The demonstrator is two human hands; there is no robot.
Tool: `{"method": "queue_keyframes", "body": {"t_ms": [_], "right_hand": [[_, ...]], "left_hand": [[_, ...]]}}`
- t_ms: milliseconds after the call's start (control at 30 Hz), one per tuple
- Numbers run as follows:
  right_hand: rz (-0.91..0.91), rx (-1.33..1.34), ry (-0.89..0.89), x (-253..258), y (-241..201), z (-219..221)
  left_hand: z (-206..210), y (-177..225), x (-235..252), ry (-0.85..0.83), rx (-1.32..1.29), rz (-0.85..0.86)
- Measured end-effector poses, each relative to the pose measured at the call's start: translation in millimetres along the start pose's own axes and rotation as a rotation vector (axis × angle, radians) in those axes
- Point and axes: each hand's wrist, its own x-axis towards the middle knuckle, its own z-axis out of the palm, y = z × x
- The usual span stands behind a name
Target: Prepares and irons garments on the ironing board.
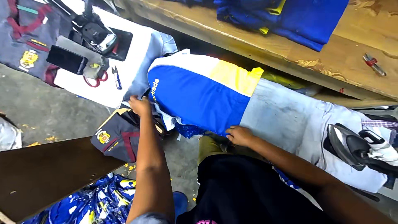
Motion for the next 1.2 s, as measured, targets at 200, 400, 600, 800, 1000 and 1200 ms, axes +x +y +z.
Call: {"method": "queue_keyframes", "body": {"t_ms": [200, 400, 600, 800, 1000, 1200], "right_hand": [[0.155, 0.206, 0.648, 8.9, 79.9, -79.8], [0.391, 0.439, 0.732, 42.9, 133.2, -134.6], [0.448, 0.414, 0.788, 67.3, 117.9, -138.3], [0.437, 0.473, 0.817, 60.4, 126.2, -131.2], [0.412, 0.49, 0.813, 27.7, 152.0, -114.2], [0.4, 0.587, 0.87, -12.2, 190.2, -95.4]], "left_hand": [[56.1, 23.4, -185.8, -0.273, 0.052, 0.606], [107.6, 35.3, -344.3, -0.566, 0.183, 0.89], [133.6, 50.5, -365.0, -0.418, 0.354, 0.792], [134.9, 57.3, -364.4, -0.484, 0.345, 0.683], [121.8, 66.9, -402.3, -0.629, 0.267, 0.726], [126.7, 71.0, -431.2, -0.726, 0.186, 0.785]]}}
